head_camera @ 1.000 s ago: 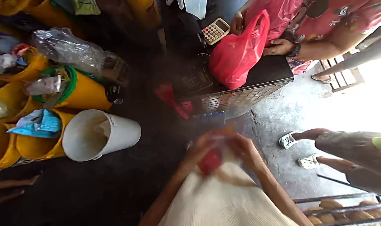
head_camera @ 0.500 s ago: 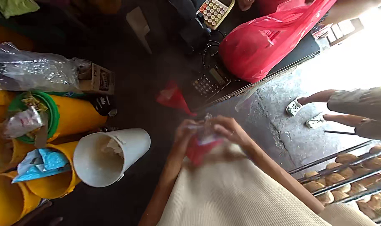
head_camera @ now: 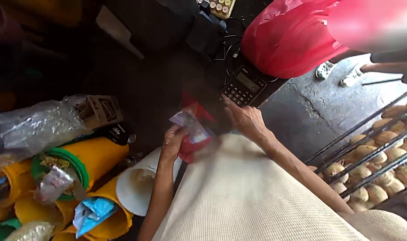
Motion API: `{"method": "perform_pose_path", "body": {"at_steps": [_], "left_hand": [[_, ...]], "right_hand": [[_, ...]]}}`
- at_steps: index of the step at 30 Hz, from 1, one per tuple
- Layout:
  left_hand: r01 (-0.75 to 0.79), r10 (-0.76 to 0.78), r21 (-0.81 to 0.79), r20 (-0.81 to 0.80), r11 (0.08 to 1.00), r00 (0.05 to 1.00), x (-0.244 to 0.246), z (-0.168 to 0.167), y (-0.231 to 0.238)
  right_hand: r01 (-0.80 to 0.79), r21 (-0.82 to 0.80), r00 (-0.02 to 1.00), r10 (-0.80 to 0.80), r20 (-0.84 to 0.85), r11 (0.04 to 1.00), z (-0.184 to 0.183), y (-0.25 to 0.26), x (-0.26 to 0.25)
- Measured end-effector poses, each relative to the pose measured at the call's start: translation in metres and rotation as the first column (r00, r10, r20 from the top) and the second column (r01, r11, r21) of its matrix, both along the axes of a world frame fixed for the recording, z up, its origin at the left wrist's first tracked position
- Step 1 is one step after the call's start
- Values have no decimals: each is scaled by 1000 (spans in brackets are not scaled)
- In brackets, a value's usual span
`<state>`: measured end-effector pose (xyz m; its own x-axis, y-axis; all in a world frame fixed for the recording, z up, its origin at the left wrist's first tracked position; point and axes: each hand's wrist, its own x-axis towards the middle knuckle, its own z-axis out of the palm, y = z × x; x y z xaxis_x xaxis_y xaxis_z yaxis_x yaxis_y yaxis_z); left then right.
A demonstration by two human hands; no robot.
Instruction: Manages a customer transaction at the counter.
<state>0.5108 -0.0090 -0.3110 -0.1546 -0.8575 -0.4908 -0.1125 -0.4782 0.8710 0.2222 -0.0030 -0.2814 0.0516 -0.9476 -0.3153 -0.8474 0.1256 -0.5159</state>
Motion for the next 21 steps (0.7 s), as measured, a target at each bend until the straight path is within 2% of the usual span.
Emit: {"method": "perform_pose_path", "body": {"at_steps": [6, 8, 11, 18, 21], "left_hand": [[302, -300, 8, -80, 953, 951, 53, -31, -91], [351, -351, -18, -51, 936, 935, 70, -29, -121], [380, -384, -79, -45, 922, 922, 91, -27, -157], [483, -491, -118, -57, 868, 869, 102, -29, -185], [551, -555, -111, -7, 827, 832, 103, -36, -188]], "right_hand": [[262, 35, 956, -254, -149, 965, 14, -3, 44], [350, 40, 924, -338, -177, 936, 15, -4, 60], [463, -37, 865, -461, -197, 885, 10, -5, 79], [589, -60, 780, -587, -218, 806, 6, -12, 103], [622, -78, 755, -623, -206, 779, 5, -15, 107]]}}
